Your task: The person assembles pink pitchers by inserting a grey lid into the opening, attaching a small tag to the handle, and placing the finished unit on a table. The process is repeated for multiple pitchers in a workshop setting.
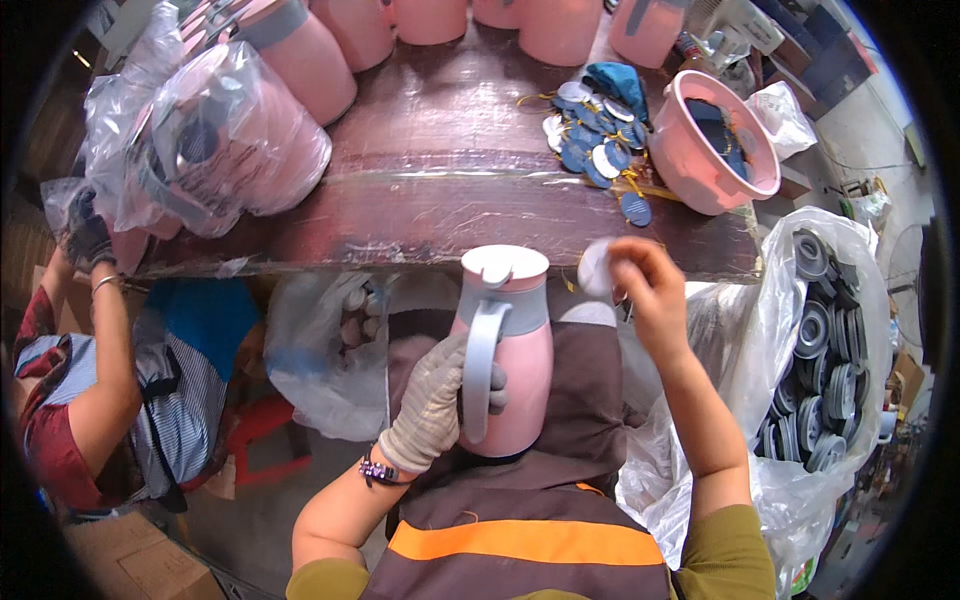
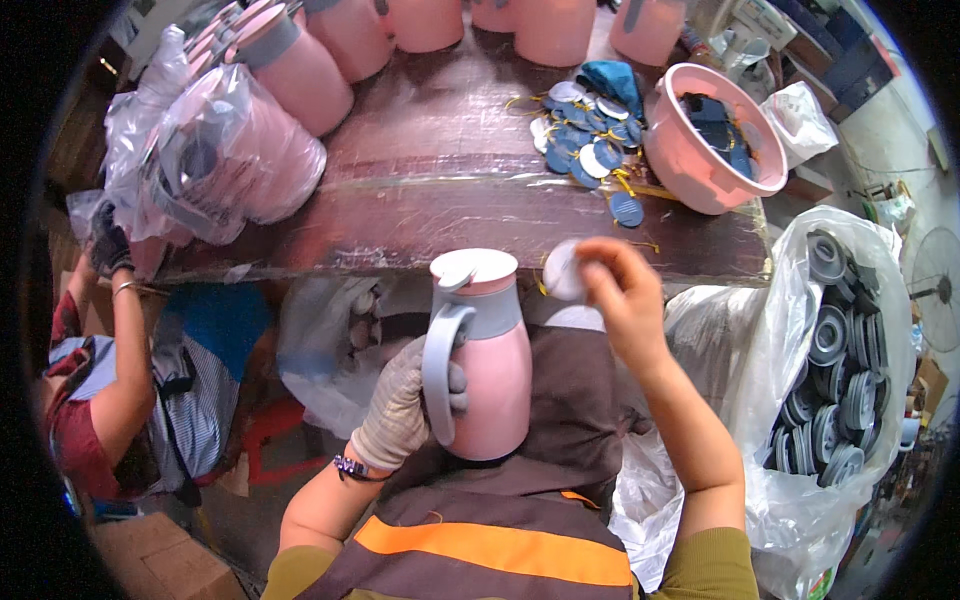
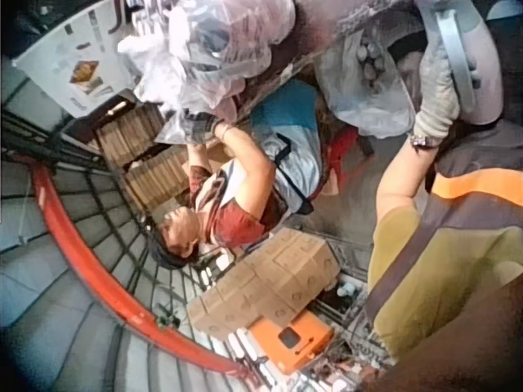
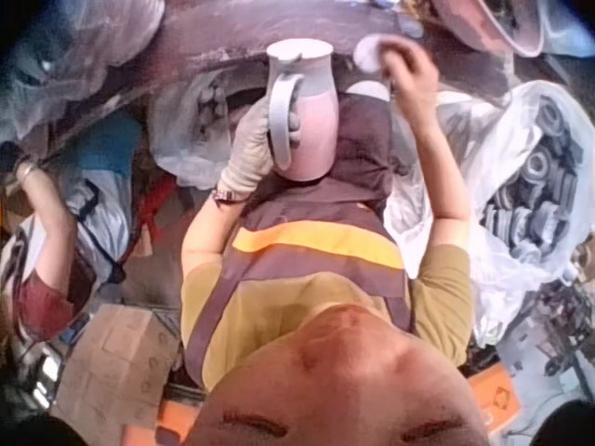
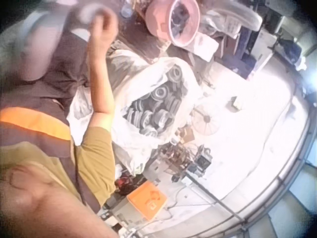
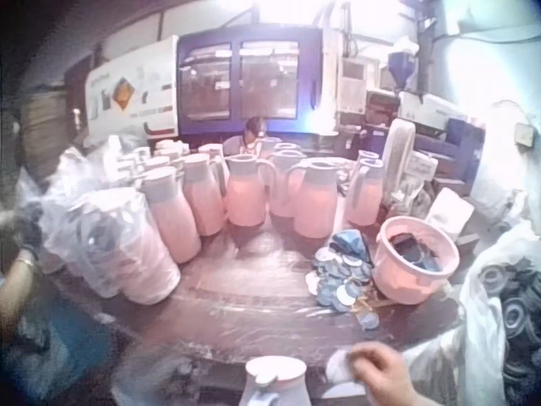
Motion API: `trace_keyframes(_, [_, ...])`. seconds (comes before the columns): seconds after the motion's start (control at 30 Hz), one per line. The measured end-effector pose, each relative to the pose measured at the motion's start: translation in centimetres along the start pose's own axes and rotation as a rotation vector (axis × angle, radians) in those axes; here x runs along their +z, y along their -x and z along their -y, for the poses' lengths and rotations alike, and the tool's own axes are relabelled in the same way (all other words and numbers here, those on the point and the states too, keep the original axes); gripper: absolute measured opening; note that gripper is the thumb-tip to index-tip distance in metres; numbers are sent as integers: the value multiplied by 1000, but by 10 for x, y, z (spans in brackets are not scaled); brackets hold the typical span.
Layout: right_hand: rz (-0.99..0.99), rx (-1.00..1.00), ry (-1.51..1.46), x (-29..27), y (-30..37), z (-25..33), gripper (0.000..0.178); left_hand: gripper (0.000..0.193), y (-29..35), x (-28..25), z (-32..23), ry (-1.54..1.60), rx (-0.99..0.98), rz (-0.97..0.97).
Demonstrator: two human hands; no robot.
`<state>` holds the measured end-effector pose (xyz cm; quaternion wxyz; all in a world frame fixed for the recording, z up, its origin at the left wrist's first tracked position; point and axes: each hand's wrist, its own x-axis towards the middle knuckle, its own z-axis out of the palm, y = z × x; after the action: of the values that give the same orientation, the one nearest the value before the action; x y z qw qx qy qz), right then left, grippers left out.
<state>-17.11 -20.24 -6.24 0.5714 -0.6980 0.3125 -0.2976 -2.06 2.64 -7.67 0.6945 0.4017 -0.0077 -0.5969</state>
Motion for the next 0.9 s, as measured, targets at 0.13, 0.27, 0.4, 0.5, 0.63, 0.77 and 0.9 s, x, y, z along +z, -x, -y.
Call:
trace_keyframes(0.13, [294, 55, 159, 39, 45, 27, 35, 37, 2, 3, -17, -229, 35, 19])
trace_keyframes(0.27, [355, -11, 217, 61, 51, 19, 36, 31, -9, 3, -21, -616, 133, 96])
trace_keyframes(0.4, [239, 232, -291, 77, 62, 17, 33, 24, -7, 5, -23, -772, 213, 33])
trace_keyframes(0.5, [374, 463, -484, 74, 76, 22, 32, 24, -5, -1, -10, -597, 223, -47])
trace_keyframes(0.63, [594, 677, -420, 59, 85, 16, 23, 24, -1, -7, -9, -486, 180, -55])
trace_keyframes(0.77, [446, 421, -321, 52, 84, 27, 20, 20, 0, -10, -6, -476, 185, -128])
trace_keyframes(0.9, [453, -103, -317, 42, 79, 33, 23, 17, 11, -6, -2, -287, 350, -245])
